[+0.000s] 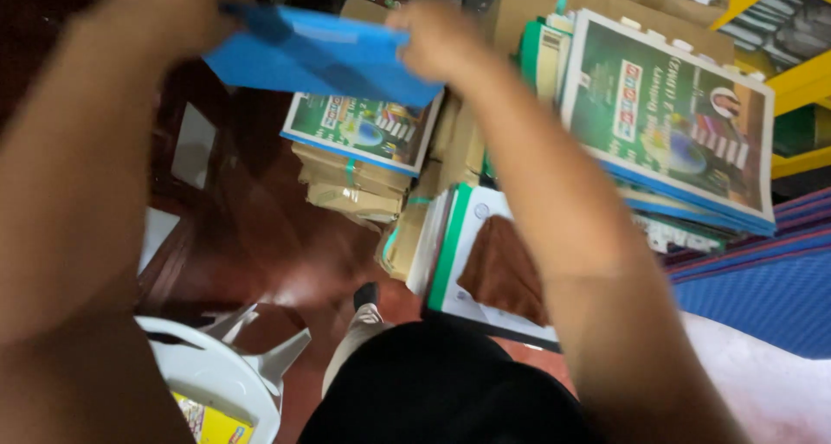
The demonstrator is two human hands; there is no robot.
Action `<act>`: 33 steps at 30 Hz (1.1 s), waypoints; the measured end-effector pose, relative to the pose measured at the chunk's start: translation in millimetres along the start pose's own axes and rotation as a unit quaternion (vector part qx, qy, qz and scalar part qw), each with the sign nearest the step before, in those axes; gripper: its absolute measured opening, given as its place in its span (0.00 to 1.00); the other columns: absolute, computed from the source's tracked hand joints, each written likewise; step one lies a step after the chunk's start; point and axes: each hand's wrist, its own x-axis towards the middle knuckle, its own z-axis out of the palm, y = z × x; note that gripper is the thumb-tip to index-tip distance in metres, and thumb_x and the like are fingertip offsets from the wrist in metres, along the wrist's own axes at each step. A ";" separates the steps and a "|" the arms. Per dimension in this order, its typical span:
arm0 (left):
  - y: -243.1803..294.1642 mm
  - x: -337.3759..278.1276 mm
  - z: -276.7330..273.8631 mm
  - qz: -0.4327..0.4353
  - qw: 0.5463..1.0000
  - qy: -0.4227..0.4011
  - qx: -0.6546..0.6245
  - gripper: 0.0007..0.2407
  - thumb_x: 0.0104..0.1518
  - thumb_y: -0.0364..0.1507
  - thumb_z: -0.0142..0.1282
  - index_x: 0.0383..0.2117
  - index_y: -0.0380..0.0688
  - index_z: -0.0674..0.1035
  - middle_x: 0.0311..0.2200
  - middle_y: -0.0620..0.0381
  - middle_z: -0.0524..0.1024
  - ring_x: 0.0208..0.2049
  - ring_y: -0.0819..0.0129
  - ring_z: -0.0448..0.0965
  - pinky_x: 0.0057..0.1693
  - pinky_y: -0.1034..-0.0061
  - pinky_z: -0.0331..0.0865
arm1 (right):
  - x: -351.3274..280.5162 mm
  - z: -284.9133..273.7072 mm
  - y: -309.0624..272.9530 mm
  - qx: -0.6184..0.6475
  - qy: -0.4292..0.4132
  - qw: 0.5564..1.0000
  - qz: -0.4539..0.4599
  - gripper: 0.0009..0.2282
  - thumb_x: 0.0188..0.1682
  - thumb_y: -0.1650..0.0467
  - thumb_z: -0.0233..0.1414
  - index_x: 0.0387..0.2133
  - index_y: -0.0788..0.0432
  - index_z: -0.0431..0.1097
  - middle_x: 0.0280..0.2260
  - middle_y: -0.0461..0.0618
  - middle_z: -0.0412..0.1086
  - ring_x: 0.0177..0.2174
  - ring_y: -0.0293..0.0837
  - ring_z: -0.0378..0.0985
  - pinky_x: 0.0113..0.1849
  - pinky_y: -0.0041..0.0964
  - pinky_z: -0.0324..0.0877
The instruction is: Cleaning and organizing various folders and documents in a library storage area.
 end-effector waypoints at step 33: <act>-1.7 90.7 481.3 -0.036 0.990 -0.133 -0.037 0.33 0.56 0.39 0.63 0.70 0.65 0.61 0.72 0.45 0.48 0.73 0.46 0.47 0.61 0.42 0.67 | 69.8 301.4 55.8 0.028 -0.205 0.973 0.104 0.35 0.50 0.61 0.52 0.72 0.54 0.46 0.71 0.67 0.39 0.70 0.60 0.42 0.63 0.61 0.56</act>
